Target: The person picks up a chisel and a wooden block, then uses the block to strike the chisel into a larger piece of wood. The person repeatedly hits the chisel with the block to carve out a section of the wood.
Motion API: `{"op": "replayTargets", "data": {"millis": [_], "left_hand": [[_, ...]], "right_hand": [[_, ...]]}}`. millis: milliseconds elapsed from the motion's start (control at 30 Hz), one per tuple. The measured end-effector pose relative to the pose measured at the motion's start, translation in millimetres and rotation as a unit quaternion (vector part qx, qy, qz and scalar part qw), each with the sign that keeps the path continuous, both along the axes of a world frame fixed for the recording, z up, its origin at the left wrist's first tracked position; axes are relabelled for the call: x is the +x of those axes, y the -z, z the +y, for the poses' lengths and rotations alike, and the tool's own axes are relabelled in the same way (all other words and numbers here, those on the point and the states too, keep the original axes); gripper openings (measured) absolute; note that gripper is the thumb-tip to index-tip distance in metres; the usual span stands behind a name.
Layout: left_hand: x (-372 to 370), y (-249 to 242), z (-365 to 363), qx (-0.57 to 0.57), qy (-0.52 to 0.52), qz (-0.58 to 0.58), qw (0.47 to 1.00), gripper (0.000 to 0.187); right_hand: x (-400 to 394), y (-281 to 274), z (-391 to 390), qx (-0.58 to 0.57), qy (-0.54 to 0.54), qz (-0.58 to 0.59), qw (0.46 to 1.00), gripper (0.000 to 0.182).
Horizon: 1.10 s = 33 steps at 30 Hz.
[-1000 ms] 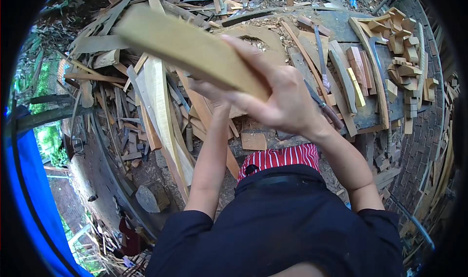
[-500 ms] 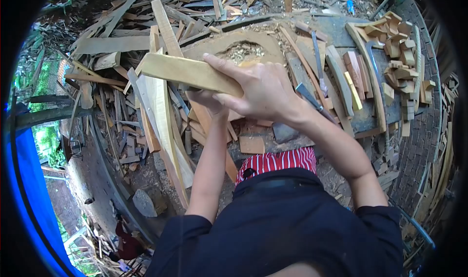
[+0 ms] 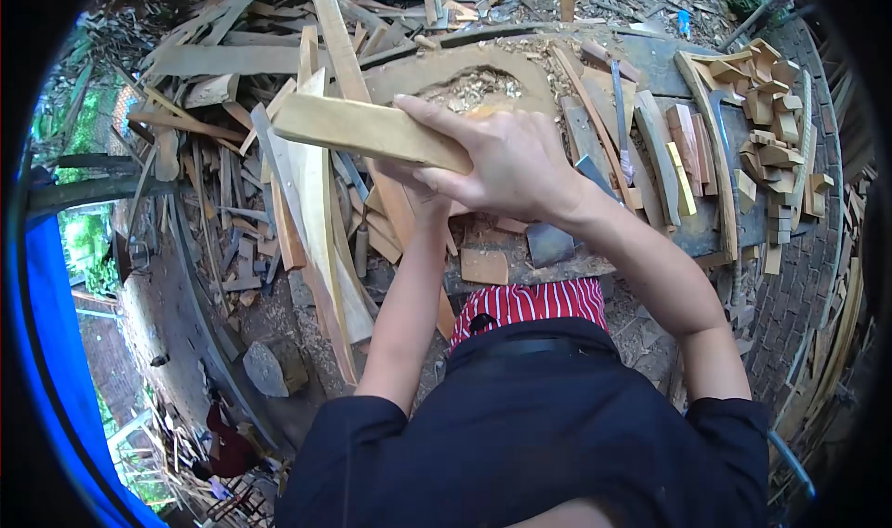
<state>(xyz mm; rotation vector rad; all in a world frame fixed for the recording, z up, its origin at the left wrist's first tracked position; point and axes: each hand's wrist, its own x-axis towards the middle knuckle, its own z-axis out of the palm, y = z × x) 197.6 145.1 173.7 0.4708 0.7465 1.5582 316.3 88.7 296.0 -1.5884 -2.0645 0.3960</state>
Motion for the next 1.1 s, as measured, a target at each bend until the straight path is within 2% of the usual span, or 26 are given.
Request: {"op": "replayTargets", "data": {"millis": [33, 67, 133, 167, 200, 267, 300, 400, 533, 600, 733, 767, 833, 933, 1100], "left_hand": [[2.7, 3.8, 6.9, 0.033, -0.032, 0.027, 0.999, 0.039], [-1.5, 8.5, 10.5, 0.034, -0.031, 0.029, 0.999, 0.039], [-11.4, 7.7, 24.8, 0.074, -0.173, 0.199, 0.962, 0.018], [-25.0, 4.6, 28.2, 0.024, -0.119, 0.170, 0.978, 0.027], [-21.9, -10.6, 29.6, -0.013, -0.158, 0.102, 0.982, 0.025], [-26.8, -11.2, 37.1, -0.055, -0.193, 0.071, 0.977, 0.027], [-26.0, -13.2, 38.0, -0.058, -0.192, 0.071, 0.977, 0.027], [-22.0, -20.2, 38.7, -0.031, -0.205, 0.066, 0.976, 0.027], [-2.5, -21.1, 27.8, 0.005, -0.154, 0.137, 0.979, 0.026], [1.7, -18.0, 25.7, 0.069, -0.122, 0.180, 0.974, 0.025], [6.5, -20.8, 26.3, 0.072, -0.105, 0.210, 0.969, 0.026], [6.0, -23.7, 28.5, 0.071, -0.101, 0.211, 0.970, 0.026], [0.1, -30.5, 36.6, 0.026, -0.131, 0.130, 0.983, 0.027], [-4.8, -34.4, 40.7, 0.046, -0.136, 0.173, 0.974, 0.027], [-0.7, -30.8, 32.6, 0.081, -0.110, 0.229, 0.964, 0.029]], "right_hand": [[0.5, -6.0, 1.4, -0.019, 0.004, 0.005, 1.000, 0.067], [1.0, -2.9, 0.6, -0.019, 0.005, 0.007, 1.000, 0.067], [10.3, 6.2, -0.8, -0.036, 0.041, 0.144, 0.988, 0.066], [16.0, 5.8, -3.4, -0.119, 0.078, 0.184, 0.973, 0.065], [20.5, 14.1, -5.6, -0.123, 0.079, 0.185, 0.972, 0.065], [29.7, 35.9, -10.2, -0.031, 0.138, 0.229, 0.963, 0.067], [35.0, 34.5, -15.2, -0.084, 0.149, 0.239, 0.956, 0.069], [43.9, 54.8, -27.6, -0.080, 0.158, 0.241, 0.954, 0.069], [50.7, 67.1, -35.0, -0.111, 0.163, 0.254, 0.947, 0.069], [53.7, 75.0, -36.3, -0.143, 0.180, 0.239, 0.944, 0.070], [55.8, 89.5, -34.2, -0.153, 0.180, 0.241, 0.941, 0.069], [56.5, 86.5, -32.9, -0.227, 0.182, 0.143, 0.946, 0.069], [56.9, 86.0, -27.1, -0.349, 0.161, -0.036, 0.922, 0.069], [61.6, 103.7, -29.0, -0.308, 0.174, 0.033, 0.935, 0.070], [67.1, 108.7, -28.9, -0.315, 0.168, 0.049, 0.933, 0.072]]}}
